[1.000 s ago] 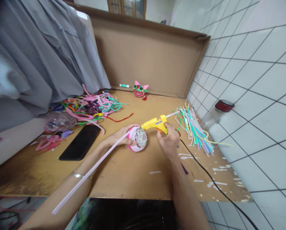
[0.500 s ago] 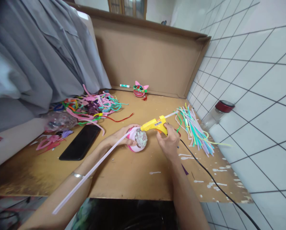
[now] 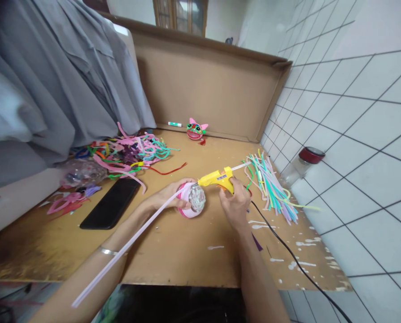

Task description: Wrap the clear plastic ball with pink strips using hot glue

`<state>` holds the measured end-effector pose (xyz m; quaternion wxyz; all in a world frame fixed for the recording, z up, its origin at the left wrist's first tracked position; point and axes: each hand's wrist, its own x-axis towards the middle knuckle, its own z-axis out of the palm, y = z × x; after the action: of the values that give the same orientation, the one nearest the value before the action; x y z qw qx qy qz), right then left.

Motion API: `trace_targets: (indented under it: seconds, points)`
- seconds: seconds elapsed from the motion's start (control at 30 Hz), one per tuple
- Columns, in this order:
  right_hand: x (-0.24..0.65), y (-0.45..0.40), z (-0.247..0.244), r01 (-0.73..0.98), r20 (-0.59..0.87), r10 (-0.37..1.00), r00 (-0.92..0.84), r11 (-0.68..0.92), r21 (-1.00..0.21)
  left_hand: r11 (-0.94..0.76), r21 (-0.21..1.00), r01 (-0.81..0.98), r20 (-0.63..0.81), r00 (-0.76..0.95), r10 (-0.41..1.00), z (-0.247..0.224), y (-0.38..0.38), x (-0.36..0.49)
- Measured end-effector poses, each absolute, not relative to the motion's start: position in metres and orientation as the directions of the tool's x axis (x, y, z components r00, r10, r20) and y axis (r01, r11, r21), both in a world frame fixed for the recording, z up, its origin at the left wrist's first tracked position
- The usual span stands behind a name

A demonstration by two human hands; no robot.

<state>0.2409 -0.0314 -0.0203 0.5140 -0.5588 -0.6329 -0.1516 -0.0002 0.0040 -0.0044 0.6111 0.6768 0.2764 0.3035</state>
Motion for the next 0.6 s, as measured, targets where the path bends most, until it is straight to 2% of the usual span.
trace_targets:
  seconds: [0.27,0.6]
  points:
    - [0.2403,-0.0323,-0.0184,0.843,0.803,0.572,0.169,0.338,-0.418,-0.103,0.994,0.022,0.063,0.655,0.753,-0.002,0.0032,-0.0002]
    - [0.2392,-0.0319,-0.0186,0.861,0.833,0.525,0.177,0.327,-0.39,-0.107,0.993,0.044,0.053,0.651,0.757,0.0016,0.0008,-0.0006]
